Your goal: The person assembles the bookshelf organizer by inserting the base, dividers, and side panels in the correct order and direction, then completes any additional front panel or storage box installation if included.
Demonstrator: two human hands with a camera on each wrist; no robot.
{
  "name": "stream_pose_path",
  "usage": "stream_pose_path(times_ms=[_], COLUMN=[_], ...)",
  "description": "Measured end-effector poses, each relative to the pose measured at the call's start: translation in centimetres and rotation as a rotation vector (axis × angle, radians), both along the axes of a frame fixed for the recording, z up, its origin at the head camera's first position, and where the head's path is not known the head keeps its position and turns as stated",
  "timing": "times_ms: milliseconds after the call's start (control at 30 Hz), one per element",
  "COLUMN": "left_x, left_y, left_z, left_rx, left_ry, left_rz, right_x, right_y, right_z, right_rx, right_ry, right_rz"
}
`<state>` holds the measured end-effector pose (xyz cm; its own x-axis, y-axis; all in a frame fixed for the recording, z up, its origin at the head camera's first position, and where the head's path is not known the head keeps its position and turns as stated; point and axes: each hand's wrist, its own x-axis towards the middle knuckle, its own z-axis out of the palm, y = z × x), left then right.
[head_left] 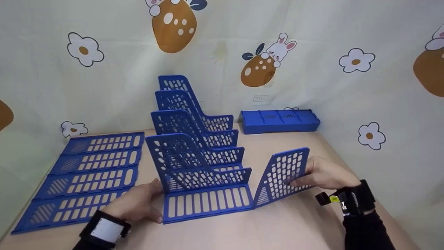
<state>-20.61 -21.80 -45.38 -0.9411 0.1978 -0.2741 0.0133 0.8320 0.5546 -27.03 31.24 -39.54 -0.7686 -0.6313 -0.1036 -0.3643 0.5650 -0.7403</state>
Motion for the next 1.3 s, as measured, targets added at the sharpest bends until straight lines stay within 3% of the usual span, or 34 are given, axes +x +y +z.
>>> stream_pose_path(times_ms=[200,567,667,800,1067,1200,1300], left_x=[-0.2,-0.6,-0.6,-0.6,-0.8,-0.7,-0.6], left_y=[0.3,0.7,0.7,1.1,1.4,1.1,1.1], left_z=[-0.1,0.0,-0.2,-0.3,-0.2,-0.3,-0.4], left_rx=[-0.006,-0.024,-0.045,-0.068,-0.051,-0.048,-0.045], left_ry=[-0.015,-0.039,-0.031,-0.021,-0.018,-0.024,-0.049], left_rz=[0.02,0.028,0.025,0.02,0.021,0.013,0.018], right_x=[-0.2,2.5,3.3,4.5,6.3,6.7,6.8], right_y=[0.3,0.6,-1.2,-6.0,-16.2,-17.6,-15.9], right_z=[-1.0,-2.2,-2.4,-2.7,-3.2,-3.3,-3.0], right_rx=[-0.048,-0.117,-0.105,-0.076,-0.111,-0.08,0.067], right_ry=[-0.018,0.022,0.011,0.052,0.288,0.333,0.374], right_rz=[0.023,0.036,0.052,0.081,0.112,0.14,0.145])
